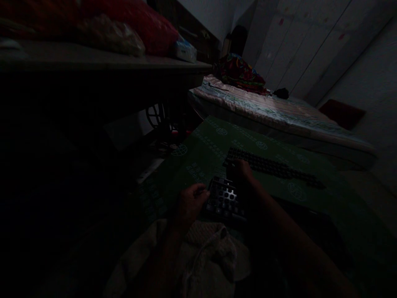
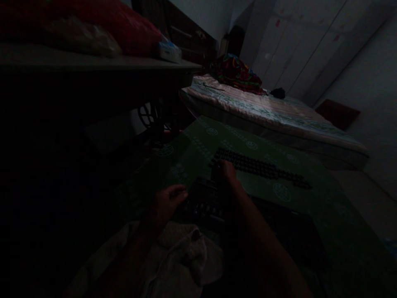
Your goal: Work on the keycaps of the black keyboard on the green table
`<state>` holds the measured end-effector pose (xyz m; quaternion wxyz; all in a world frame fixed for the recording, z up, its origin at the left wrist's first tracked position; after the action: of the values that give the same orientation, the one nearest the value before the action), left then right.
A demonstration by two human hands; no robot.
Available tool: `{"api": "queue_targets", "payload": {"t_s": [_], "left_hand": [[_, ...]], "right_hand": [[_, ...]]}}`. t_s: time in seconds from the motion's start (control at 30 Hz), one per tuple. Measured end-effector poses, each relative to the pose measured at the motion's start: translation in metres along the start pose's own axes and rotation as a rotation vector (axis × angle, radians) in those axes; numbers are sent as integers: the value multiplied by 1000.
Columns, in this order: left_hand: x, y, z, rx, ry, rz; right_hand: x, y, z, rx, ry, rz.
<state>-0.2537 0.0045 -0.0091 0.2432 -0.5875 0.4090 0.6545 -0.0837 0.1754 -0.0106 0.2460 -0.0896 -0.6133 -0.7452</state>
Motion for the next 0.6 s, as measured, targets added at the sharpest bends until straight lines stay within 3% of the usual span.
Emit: {"api": "queue_targets", "payload": {"t_s": [0.17,0.33,0.47,0.6], "left_hand": [[-2,1,0,-5,-19,17],[-7,1,-3,5,-68,44],[-21,-8,-12,62,-290,122],[-32,-20,-25,126,-554,205]], "right_hand": [[7,13,2,-63,32,47],[12,57,-16,-214,52,106],[11,98,-63,-422,11,296],[14,102,-106,-397,-143,543]]}}
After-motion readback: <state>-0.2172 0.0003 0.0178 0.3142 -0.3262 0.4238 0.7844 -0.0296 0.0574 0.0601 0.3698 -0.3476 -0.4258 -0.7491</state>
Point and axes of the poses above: each hand's wrist, its own z-axis towards the middle knuckle, its own y-axis out of the back of the hand, x = y × z, the point moved 7 cm from there along z, towards the middle knuckle, and after that the axes turned 12 degrees about -x, right-handed, at the moved point
